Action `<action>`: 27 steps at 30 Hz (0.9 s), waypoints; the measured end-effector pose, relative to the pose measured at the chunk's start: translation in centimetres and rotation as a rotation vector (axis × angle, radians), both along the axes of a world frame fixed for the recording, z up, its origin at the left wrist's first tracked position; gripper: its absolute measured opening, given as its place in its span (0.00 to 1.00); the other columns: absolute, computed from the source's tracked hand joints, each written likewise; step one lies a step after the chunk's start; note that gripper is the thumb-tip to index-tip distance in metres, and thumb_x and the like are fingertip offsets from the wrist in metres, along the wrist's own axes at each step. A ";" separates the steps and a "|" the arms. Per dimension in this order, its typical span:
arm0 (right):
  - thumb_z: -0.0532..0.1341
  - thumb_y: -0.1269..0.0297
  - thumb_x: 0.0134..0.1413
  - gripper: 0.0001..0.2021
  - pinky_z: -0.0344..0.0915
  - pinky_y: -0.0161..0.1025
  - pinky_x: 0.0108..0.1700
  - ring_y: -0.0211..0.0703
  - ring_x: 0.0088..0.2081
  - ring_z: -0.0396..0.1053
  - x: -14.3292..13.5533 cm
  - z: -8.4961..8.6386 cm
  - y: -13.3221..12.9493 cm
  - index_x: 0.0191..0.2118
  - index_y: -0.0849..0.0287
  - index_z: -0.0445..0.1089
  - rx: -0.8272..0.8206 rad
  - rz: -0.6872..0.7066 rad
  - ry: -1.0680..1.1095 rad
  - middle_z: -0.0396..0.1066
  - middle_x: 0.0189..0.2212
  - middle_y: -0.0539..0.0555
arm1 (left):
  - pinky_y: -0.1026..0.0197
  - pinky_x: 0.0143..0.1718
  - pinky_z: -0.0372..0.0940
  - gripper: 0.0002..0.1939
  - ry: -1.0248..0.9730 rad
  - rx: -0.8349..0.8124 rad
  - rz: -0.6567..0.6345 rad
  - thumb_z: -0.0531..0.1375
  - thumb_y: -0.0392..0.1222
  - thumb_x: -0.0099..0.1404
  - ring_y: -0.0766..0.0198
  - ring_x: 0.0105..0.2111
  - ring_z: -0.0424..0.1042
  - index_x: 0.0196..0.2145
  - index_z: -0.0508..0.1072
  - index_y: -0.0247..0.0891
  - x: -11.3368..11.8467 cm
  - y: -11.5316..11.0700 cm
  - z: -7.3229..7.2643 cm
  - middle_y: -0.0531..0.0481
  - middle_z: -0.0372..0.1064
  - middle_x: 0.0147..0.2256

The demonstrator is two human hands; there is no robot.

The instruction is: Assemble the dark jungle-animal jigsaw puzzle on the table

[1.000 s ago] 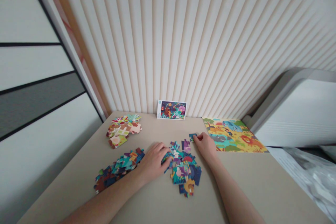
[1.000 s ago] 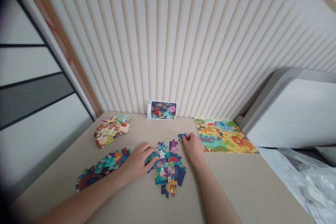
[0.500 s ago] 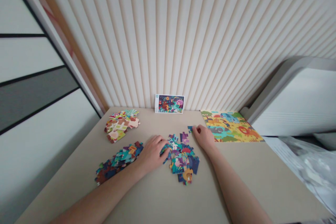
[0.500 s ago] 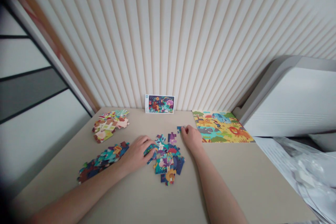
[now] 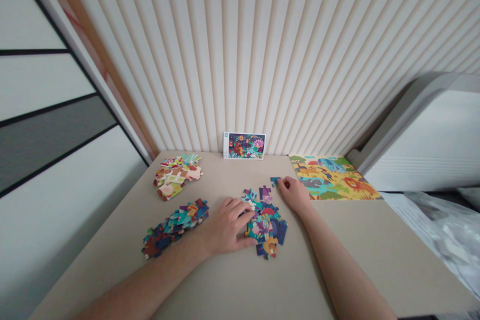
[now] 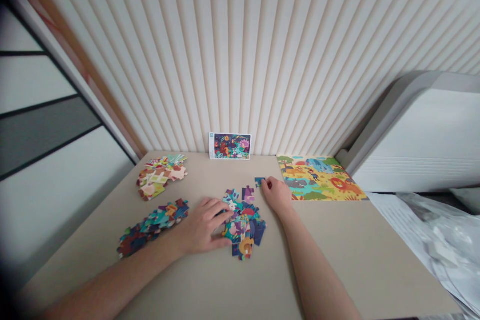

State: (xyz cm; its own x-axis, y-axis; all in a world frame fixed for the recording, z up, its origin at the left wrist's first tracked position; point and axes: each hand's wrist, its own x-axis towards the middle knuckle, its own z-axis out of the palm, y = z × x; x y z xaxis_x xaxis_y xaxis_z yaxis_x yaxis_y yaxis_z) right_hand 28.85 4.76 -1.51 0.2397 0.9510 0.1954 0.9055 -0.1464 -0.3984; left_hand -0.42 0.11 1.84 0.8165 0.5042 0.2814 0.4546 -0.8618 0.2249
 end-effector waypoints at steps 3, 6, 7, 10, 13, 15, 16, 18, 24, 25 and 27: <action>0.55 0.50 0.66 0.19 0.46 0.37 0.30 0.41 0.27 0.65 0.0 -0.1 0.0 0.30 0.57 0.72 0.003 -0.001 -0.006 0.73 0.25 0.52 | 0.45 0.55 0.58 0.31 0.017 0.004 -0.034 0.62 0.65 0.63 0.46 0.53 0.66 0.55 0.71 0.42 0.2 -0.4 0.0 0.41 0.69 0.51; 0.55 0.50 0.65 0.19 0.46 0.36 0.29 0.40 0.27 0.64 0.1 -0.2 0.1 0.29 0.56 0.71 0.007 0.000 -0.007 0.72 0.24 0.51 | 0.46 0.54 0.58 0.25 -0.003 -0.003 -0.031 0.62 0.60 0.65 0.49 0.51 0.67 0.52 0.72 0.41 0.2 -0.5 -0.4 0.43 0.70 0.49; 0.55 0.50 0.65 0.19 0.46 0.36 0.29 0.40 0.27 0.64 0.1 -0.3 0.1 0.29 0.56 0.71 0.004 -0.001 -0.007 0.72 0.24 0.51 | 0.47 0.54 0.58 0.24 -0.016 -0.010 -0.032 0.63 0.59 0.65 0.50 0.51 0.67 0.51 0.72 0.41 0.2 -0.5 -0.6 0.44 0.70 0.49; 0.55 0.50 0.65 0.19 0.45 0.36 0.29 0.40 0.27 0.64 0.1 -0.3 0.1 0.29 0.56 0.71 -0.003 -0.004 -0.007 0.72 0.24 0.51 | 0.48 0.54 0.59 0.24 -0.072 -0.045 -0.037 0.63 0.60 0.64 0.52 0.49 0.68 0.49 0.73 0.41 0.2 -0.3 -0.8 0.45 0.70 0.48; 0.54 0.49 0.65 0.19 0.45 0.36 0.29 0.40 0.27 0.64 0.1 -0.3 0.1 0.29 0.57 0.71 -0.001 -0.006 -0.004 0.72 0.24 0.51 | 0.48 0.55 0.59 0.22 -0.149 -0.050 0.042 0.64 0.56 0.64 0.52 0.49 0.67 0.49 0.72 0.40 0.1 -0.1 -0.5 0.45 0.70 0.48; 0.54 0.49 0.65 0.19 0.46 0.36 0.29 0.40 0.27 0.64 0.1 -0.3 0.1 0.29 0.57 0.70 0.006 -0.001 -0.003 0.71 0.24 0.51 | 0.47 0.56 0.59 0.20 -0.180 -0.019 0.138 0.64 0.50 0.63 0.51 0.51 0.67 0.50 0.72 0.40 0.0 0.0 -0.2 0.44 0.70 0.50; 0.54 0.49 0.65 0.19 0.46 0.36 0.29 0.40 0.27 0.63 0.1 -0.3 0.0 0.29 0.57 0.70 0.010 0.002 -0.001 0.71 0.24 0.51 | 0.46 0.57 0.58 0.21 -0.182 -0.001 0.179 0.63 0.48 0.63 0.50 0.52 0.66 0.52 0.72 0.40 -0.1 0.0 -0.1 0.43 0.69 0.51; 0.54 0.49 0.65 0.19 0.46 0.36 0.29 0.40 0.27 0.63 0.1 -0.3 0.0 0.29 0.56 0.70 0.019 0.009 0.005 0.71 0.23 0.51 | 0.45 0.58 0.58 0.24 -0.158 0.025 0.206 0.63 0.46 0.62 0.48 0.54 0.65 0.56 0.70 0.39 -0.2 0.1 0.1 0.41 0.68 0.53; 0.56 0.49 0.64 0.19 0.48 0.36 0.29 0.40 0.26 0.63 0.0 0.5 -0.2 0.28 0.58 0.71 0.042 0.083 0.092 0.69 0.22 0.51 | 0.44 0.60 0.57 0.34 -0.058 0.012 -0.024 0.65 0.59 0.61 0.47 0.56 0.65 0.60 0.67 0.42 0.0 -0.4 -0.2 0.42 0.68 0.55; 0.56 0.49 0.64 0.20 0.50 0.36 0.29 0.40 0.26 0.63 -0.2 0.9 -0.4 0.27 0.58 0.71 0.043 0.138 0.133 0.68 0.21 0.50 | 0.45 0.59 0.57 0.32 -0.059 0.013 -0.041 0.65 0.58 0.62 0.49 0.56 0.66 0.59 0.68 0.43 0.0 -0.5 -0.2 0.43 0.68 0.54; 0.58 0.50 0.63 0.19 0.52 0.35 0.30 0.39 0.26 0.62 -0.8 2.0 -1.0 0.27 0.58 0.71 0.038 0.294 0.223 0.67 0.21 0.49 | 0.47 0.58 0.59 0.23 -0.080 0.021 -0.050 0.64 0.53 0.66 0.52 0.54 0.67 0.55 0.71 0.43 0.2 -0.4 -0.4 0.44 0.71 0.51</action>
State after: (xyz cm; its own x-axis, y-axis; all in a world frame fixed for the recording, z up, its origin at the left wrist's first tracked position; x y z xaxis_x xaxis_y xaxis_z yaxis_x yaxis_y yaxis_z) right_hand 28.01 3.75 0.45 -0.0018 0.9786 0.2059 0.7967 0.1259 -0.5912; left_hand -0.26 -0.28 1.42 0.8149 0.4566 0.3569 0.3921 -0.8879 0.2407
